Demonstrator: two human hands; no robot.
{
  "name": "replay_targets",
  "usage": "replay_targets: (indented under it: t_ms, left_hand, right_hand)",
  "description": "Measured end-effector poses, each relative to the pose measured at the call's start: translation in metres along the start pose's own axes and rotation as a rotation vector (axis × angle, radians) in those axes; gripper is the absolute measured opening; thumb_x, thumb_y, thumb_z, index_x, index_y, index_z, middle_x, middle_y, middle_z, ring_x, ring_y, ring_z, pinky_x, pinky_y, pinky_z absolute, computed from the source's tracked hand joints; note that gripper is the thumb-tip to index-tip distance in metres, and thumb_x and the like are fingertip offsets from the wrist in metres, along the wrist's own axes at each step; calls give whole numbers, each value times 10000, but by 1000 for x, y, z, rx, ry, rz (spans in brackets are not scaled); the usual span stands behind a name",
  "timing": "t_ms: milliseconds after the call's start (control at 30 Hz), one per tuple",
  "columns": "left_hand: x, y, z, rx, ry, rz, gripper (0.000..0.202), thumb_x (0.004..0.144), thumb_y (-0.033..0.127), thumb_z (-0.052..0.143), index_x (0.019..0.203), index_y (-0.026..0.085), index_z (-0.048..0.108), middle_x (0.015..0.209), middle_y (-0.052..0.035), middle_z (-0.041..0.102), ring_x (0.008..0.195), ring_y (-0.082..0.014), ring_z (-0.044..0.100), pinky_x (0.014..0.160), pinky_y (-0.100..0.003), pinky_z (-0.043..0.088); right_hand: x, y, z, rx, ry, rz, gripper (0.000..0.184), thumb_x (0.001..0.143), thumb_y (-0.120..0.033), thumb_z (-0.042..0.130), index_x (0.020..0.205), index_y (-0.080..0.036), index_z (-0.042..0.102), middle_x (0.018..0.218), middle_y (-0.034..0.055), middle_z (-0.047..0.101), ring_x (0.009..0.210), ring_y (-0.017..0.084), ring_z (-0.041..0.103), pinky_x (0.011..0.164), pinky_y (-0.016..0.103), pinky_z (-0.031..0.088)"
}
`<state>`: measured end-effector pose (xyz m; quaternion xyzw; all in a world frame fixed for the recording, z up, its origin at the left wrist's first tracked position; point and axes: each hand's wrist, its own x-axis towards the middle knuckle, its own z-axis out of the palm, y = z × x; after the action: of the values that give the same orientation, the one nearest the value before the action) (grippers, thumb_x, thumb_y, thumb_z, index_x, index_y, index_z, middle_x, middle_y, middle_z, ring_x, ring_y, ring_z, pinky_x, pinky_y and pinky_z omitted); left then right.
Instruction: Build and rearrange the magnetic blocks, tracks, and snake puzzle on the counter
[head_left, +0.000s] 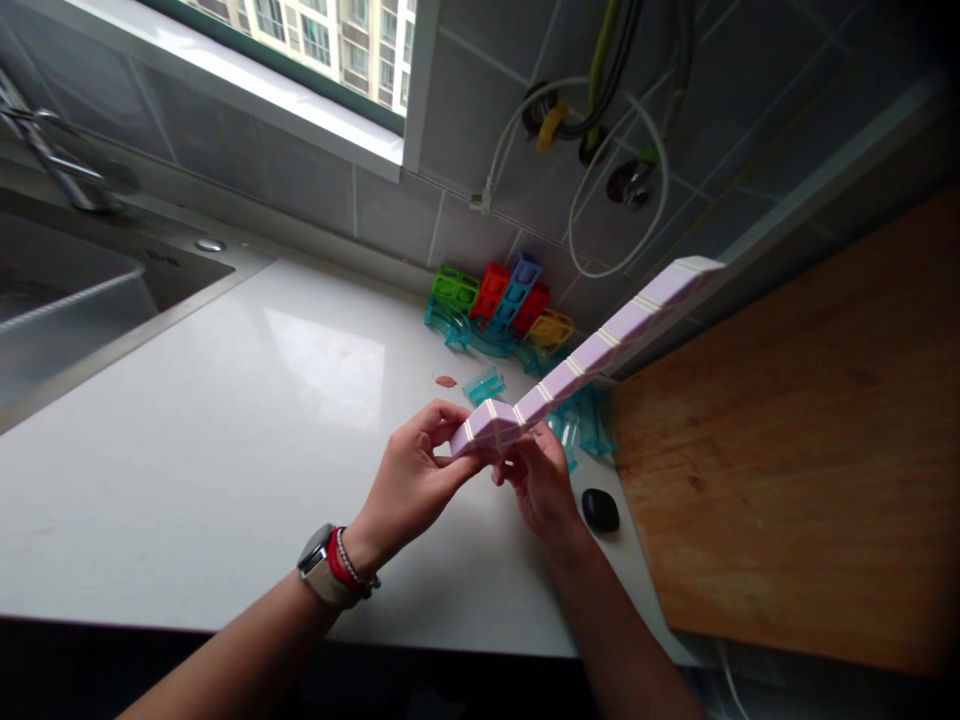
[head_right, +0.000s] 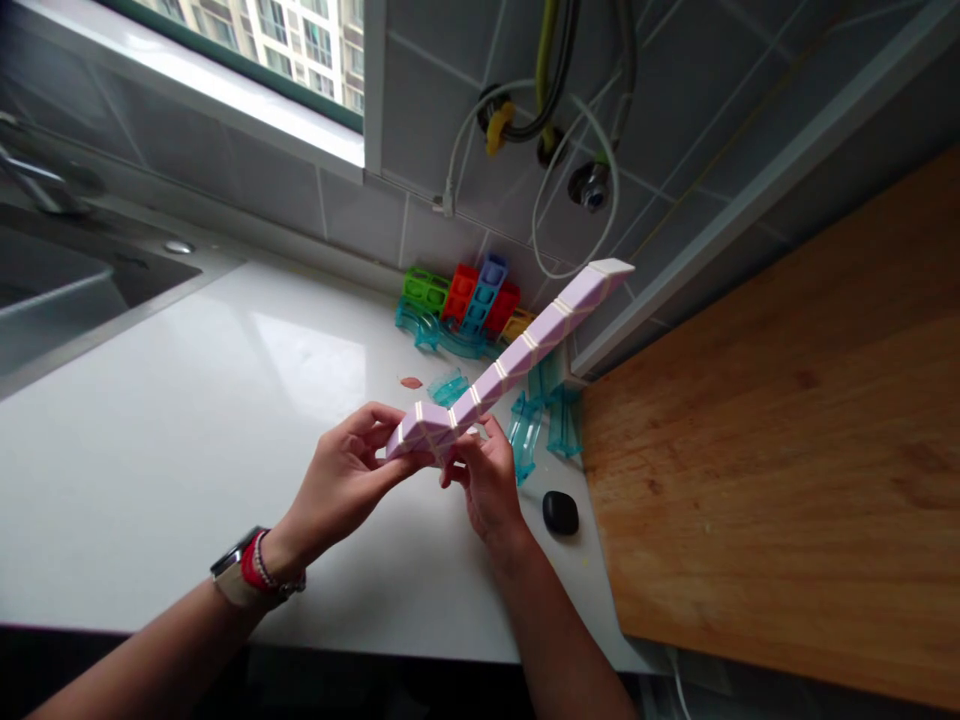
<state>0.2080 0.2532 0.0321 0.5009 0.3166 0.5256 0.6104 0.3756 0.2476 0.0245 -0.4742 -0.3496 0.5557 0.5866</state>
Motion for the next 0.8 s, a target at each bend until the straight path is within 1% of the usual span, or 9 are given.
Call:
replay_targets:
  t_ms: [100,200,300,400,467,533,633,700,800]
  left_hand:
    - [1,2,0,-6,-15,-14,269,836,260,796,1011,173,612,948,-68,742,904,-223,723,784,-358,627]
    - [3,4,-1,-53,-8,-64,324,806,273,831,1020,170,610,950,-78,759,898,-230,735,842,-403,622]
    - [5,6,-3,-181,4,-192,375,790,296,851,1038,167,600,946,-78,766,875,-225,745,863,-428,618]
    - [7,8,-6,-318,3,-335,388,813,298,836,1094,169,602,955,-59,753,871,-189,736,877,-399,608]
    - [8,8,-9,-377,-27,-396,364,827,285,827,1100,167,617,965,-50,737,888,-166,722,883,-354,598]
    - [10,8,-11,-425,-62,-427,319,849,277,806,1095,158,641,983,-52,725,881,-142,708,848,-286,592]
    - [11,8,-14,-482,-81,-441,283,882,284,771,1105,139,676,1010,-67,721,838,-111,694,785,-206,578]
    - [12,8,-14,-487,-74,-433,278,883,287,769,1099,132,687,1023,-72,725,836,-105,695,789,-196,576]
    - [11,10,-12,-411,-20,-379,318,847,275,805,1109,157,668,1046,-64,739,899,-128,711,834,-235,582]
  right_hand:
    - [-2,-2,-2,11,-45,64,226,792,-346,749,838,-199,583,523,-75,567,375,69,416,345,177,347]
    - [-2,-4,-4,11,-79,164,266,822,-393,726,778,-215,534,443,-109,467,325,51,301,317,169,225]
    - [-2,-5,-4,-98,-68,84,387,828,-475,748,720,-226,472,441,-120,405,349,47,269,344,181,190]
    - [-3,-3,-3,-281,-16,-107,474,845,-530,740,658,-218,436,474,-106,364,409,50,273,389,199,218]
    - [-5,-2,-3,-348,-37,-181,436,877,-539,709,693,-209,491,521,-86,412,451,65,339,423,207,285]
    - [-6,-2,-4,-332,-129,-219,357,888,-549,695,882,-206,596,601,-62,511,506,94,447,478,226,387]
    - [-5,-3,-6,-274,-292,-250,464,854,-540,743,1161,-223,600,763,-19,610,627,134,562,563,264,477]
    - [-4,-3,-7,-280,-325,-280,439,825,-503,789,1114,-219,620,815,-4,617,682,136,574,594,260,480]
    - [-3,-4,-7,-274,-234,-331,351,811,-470,815,905,-212,597,755,-28,576,637,113,531,574,246,445]
